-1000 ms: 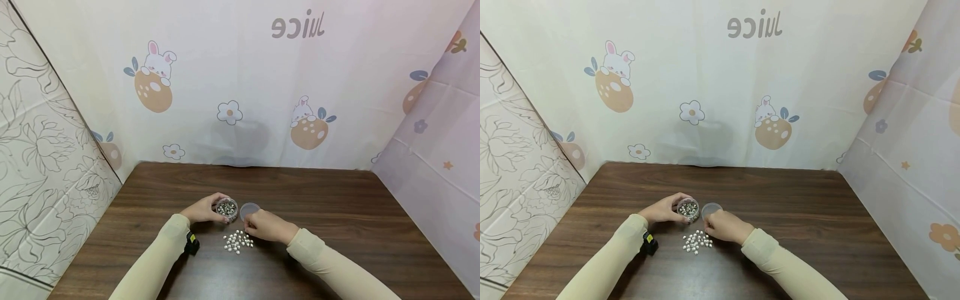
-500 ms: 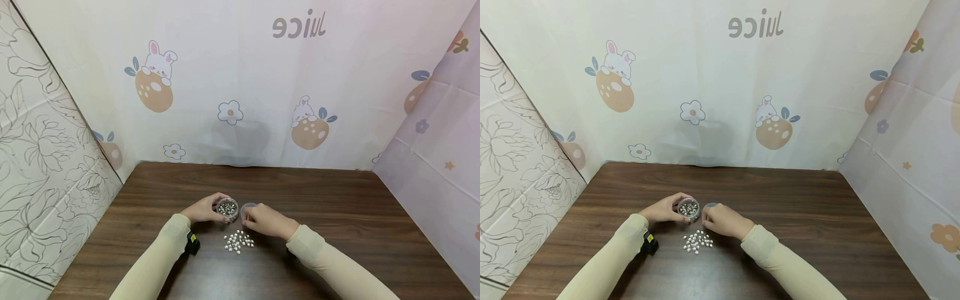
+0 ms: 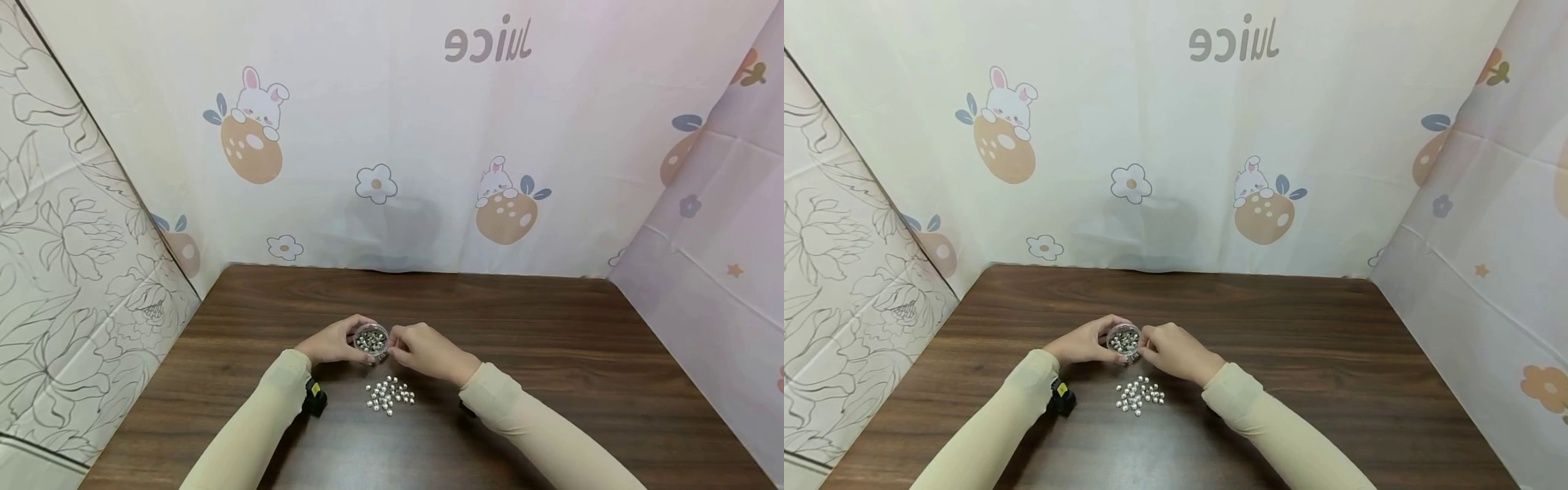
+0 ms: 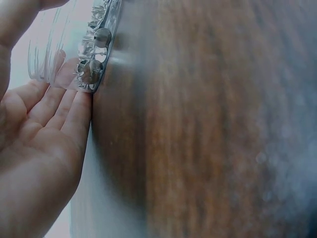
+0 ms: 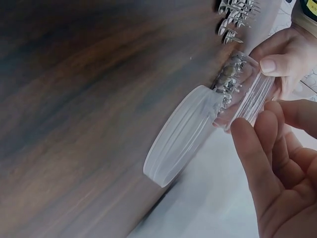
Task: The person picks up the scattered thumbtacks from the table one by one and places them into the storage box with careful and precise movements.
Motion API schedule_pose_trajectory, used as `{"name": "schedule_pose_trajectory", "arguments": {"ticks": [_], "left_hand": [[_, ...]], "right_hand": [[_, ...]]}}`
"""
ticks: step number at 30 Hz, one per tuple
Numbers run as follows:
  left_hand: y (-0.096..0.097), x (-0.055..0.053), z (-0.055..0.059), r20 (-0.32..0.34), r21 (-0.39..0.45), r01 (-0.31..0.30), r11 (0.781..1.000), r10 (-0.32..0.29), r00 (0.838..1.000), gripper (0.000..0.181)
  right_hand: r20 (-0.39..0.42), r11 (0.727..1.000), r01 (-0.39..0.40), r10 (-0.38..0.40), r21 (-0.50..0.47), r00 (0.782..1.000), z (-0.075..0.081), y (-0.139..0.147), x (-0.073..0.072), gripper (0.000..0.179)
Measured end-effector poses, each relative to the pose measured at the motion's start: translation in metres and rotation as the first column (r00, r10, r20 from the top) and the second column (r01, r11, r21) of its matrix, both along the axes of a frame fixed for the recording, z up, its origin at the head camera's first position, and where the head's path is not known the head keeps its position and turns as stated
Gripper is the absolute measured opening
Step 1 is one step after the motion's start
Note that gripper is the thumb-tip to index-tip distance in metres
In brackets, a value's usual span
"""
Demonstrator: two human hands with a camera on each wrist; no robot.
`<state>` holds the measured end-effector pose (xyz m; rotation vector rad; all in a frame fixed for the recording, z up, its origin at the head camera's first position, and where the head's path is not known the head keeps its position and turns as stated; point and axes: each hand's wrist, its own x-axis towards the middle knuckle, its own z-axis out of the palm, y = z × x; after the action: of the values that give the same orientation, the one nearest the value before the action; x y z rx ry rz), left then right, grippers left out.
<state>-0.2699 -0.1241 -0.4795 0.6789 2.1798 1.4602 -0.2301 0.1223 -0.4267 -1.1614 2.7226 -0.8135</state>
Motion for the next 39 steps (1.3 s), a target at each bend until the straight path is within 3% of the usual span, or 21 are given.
{"name": "schedule_pose_trajectory", "arguments": {"ticks": [14, 27, 39], "left_hand": [[-0.001, -0.002, -0.002, -0.001, 0.006, 0.019, 1.0, -0.019, 1.0, 0.067], [-0.001, -0.001, 0.001, 0.001, -0.001, 0.014, 1.0, -0.014, 1.0, 0.066], [-0.001, 0.0, 0.001, 0.001, -0.003, 0.014, 1.0, -0.014, 1.0, 0.067]], "right_hand": [[-0.063, 0.996, 0.085, -0.085, -0.002, 0.994, -0.002, -0.013, -0.013, 0.005], [-0.026, 0.994, 0.112, -0.112, 0.005, 0.993, -0.007, -0.017, -0.025, 0.004], [-0.026, 0.992, 0.121, -0.12, 0.028, 0.992, -0.005, -0.013, -0.016, 0.006]]}}
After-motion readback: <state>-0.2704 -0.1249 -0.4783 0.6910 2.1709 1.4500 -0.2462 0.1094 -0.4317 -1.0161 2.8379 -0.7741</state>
